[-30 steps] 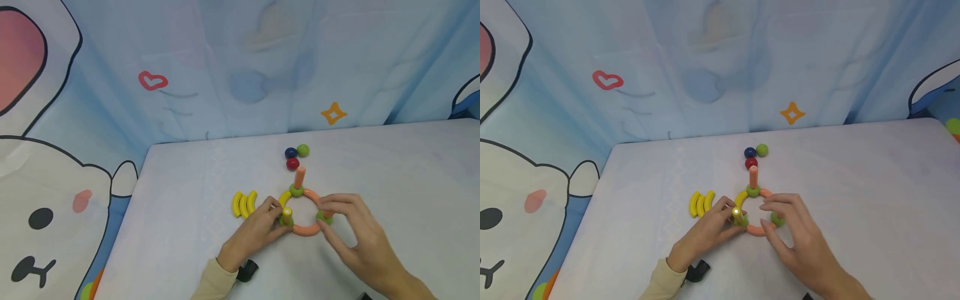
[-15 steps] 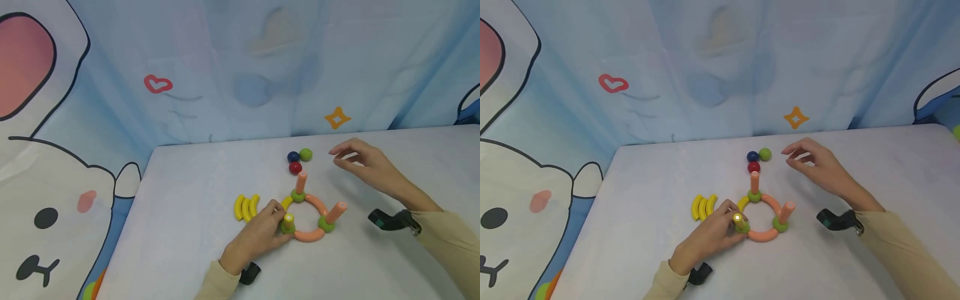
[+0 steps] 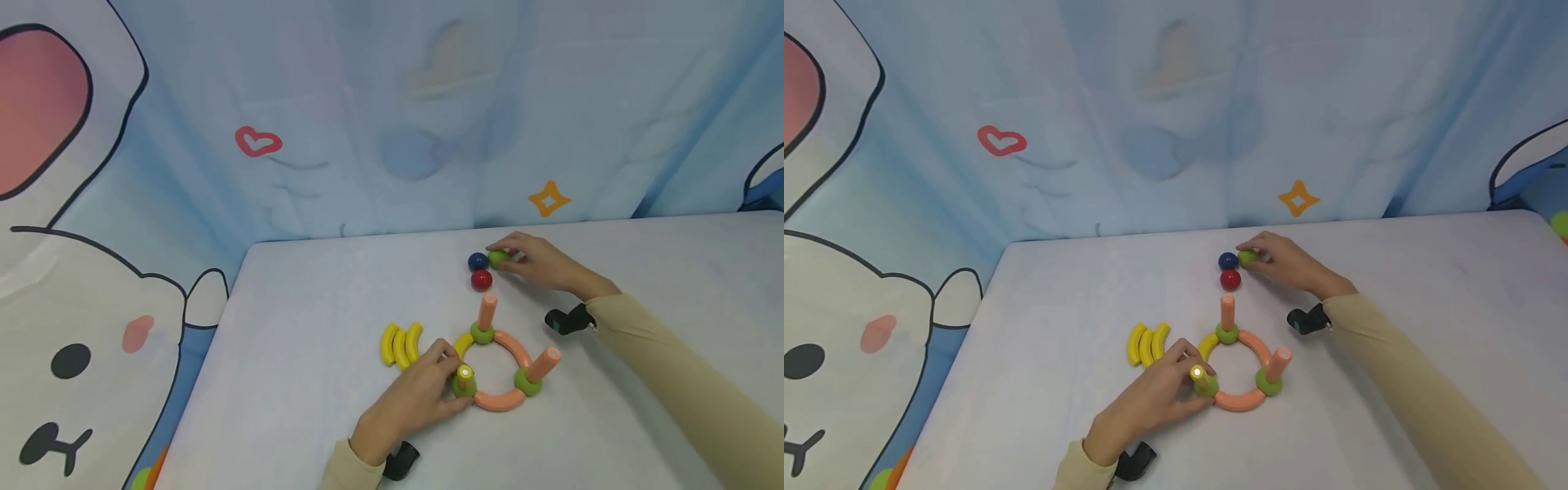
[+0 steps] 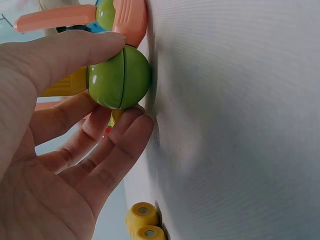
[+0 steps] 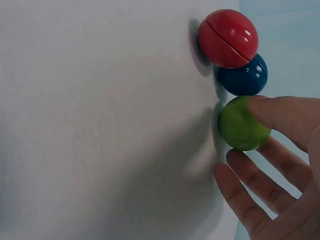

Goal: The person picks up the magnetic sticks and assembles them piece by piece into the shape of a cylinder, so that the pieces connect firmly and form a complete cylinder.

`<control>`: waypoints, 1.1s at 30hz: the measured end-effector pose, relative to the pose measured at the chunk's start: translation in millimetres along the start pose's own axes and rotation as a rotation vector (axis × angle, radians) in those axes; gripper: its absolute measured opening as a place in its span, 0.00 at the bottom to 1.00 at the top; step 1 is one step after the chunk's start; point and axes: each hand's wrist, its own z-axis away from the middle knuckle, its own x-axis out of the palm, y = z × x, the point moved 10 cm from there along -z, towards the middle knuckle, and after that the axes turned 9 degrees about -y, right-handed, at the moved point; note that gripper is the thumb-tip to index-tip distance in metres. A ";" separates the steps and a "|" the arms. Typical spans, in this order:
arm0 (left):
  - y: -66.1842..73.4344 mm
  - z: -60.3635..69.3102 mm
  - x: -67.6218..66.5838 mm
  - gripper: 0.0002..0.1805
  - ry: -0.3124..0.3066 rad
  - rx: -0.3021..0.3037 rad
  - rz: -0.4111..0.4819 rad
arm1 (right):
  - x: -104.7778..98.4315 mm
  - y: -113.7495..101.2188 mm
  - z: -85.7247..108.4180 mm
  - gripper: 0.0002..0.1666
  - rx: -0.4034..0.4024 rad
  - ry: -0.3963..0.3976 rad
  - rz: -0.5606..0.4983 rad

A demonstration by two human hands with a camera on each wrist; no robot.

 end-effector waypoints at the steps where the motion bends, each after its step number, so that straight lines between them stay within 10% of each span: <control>1: 0.4 -0.4 0.4 0.16 -0.003 0.001 0.004 | 0.8 1.0 0.4 0.20 0.005 -0.001 0.005; 18: -1.3 -1.8 -3.9 0.15 0.000 0.001 0.023 | -22.8 -13.9 42.7 0.18 0.047 0.068 0.048; 27: -5.6 -0.3 -4.8 0.16 -0.010 -0.017 0.038 | -38.5 -109.8 64.4 0.26 -0.347 0.135 -0.052; 33: -6.2 -2.2 -3.2 0.17 -0.020 -0.031 0.048 | -29.9 -141.8 65.3 0.29 -0.451 0.096 0.012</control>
